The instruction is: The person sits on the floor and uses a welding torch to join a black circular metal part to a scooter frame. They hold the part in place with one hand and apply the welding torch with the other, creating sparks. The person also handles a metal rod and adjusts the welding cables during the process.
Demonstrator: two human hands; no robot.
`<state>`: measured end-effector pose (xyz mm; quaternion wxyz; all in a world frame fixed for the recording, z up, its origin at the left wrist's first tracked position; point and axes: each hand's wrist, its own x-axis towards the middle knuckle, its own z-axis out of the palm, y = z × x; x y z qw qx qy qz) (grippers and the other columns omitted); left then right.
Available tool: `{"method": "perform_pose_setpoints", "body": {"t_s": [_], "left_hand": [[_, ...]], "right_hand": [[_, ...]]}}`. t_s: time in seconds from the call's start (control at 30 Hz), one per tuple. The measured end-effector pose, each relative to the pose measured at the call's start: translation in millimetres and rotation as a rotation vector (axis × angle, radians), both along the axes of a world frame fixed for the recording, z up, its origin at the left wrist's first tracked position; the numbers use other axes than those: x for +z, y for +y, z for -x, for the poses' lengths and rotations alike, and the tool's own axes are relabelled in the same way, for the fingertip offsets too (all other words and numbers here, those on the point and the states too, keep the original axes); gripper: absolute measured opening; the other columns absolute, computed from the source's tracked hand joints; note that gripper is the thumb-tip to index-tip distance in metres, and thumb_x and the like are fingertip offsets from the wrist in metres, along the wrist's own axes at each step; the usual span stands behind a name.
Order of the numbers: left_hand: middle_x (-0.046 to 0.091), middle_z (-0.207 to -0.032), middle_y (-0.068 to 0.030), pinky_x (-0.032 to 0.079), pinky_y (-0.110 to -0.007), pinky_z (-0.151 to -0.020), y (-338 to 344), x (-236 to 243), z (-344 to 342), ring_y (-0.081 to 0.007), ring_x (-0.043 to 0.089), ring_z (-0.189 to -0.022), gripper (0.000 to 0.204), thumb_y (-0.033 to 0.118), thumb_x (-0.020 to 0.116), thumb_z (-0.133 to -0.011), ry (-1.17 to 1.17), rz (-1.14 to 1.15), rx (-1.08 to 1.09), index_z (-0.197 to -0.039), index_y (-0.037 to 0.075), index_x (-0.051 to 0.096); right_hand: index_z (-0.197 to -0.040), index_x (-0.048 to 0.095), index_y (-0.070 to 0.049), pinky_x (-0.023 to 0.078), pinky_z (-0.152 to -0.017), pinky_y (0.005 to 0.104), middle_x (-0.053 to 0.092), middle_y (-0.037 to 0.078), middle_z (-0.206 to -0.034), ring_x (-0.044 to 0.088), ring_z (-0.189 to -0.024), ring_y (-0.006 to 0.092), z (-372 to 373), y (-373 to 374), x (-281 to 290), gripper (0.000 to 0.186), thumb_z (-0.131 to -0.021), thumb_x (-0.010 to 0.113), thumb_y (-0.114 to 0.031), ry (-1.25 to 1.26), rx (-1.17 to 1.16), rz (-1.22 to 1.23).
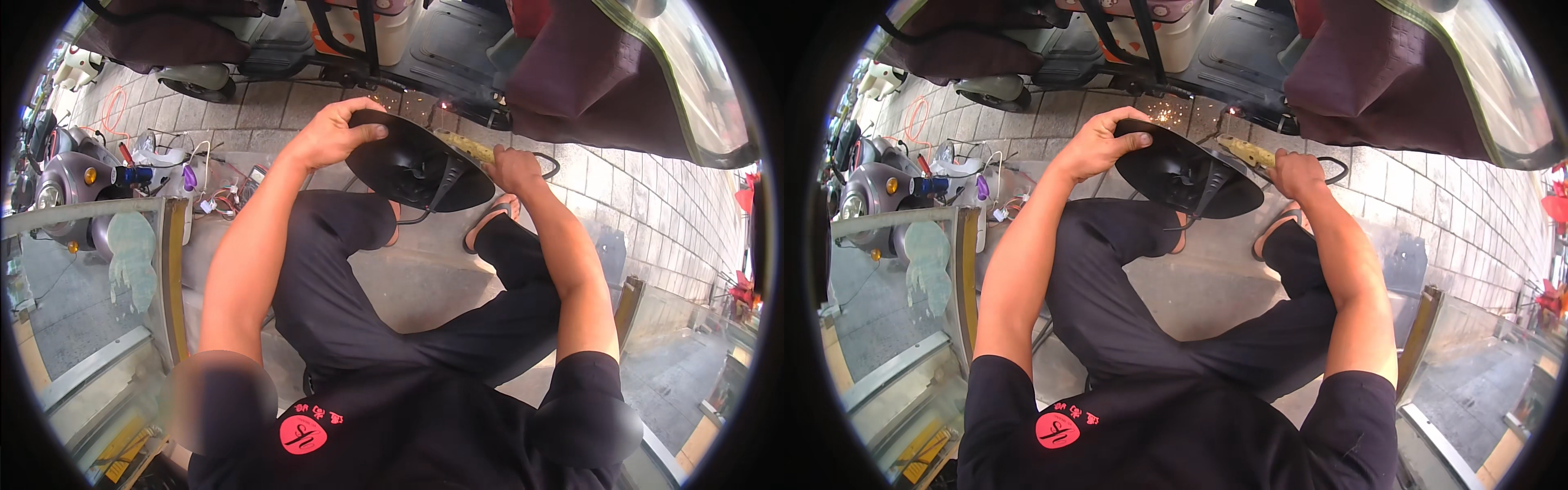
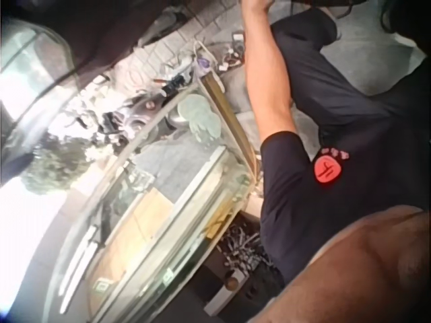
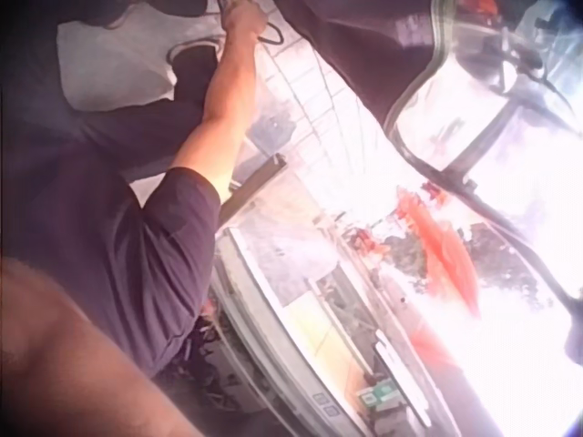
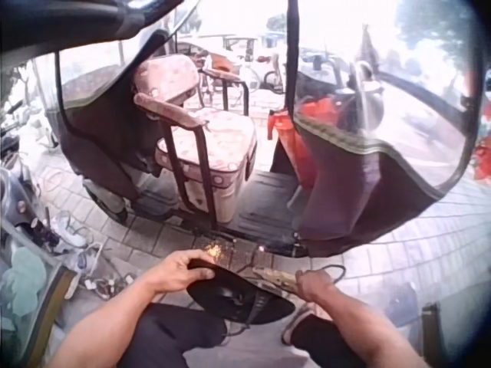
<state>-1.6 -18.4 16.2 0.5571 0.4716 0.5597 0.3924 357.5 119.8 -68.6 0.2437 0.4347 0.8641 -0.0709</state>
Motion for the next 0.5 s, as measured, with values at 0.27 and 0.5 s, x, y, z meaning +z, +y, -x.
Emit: {"method": "perform_pose_setpoints", "body": {"t_s": [0.27,0.5], "left_hand": [[0.073,-0.107,0.0041,0.051,-0.027,-0.093,2,-3,0,-0.0064,0.063,-0.102,0.022,0.013,0.080,-0.097,-0.026,0.015,-0.005,-0.118,0.008,0.072],[0.072,-0.104,0.0044,0.053,-0.026,-0.089,2,-3,0,-0.0057,0.064,-0.098,0.021,0.014,0.079,-0.098,-0.071,0.004,-0.002,-0.117,0.009,0.072]], "right_hand": [[-0.117,0.063,-0.002,0.058,-0.083,0.0509,0.077,0.022,-0.098,0.075,-0.093,0.0402,-12,6,-20,0.049,-0.102,0.060,-0.049,0.066,0.027,-0.056],[-0.123,0.062,-0.001,0.058,-0.091,0.0468,0.078,0.019,-0.107,0.075,-0.105,0.0360,0,3,-1,0.049,-0.104,0.057,-0.046,-0.037,-0.011,0.007]]}}
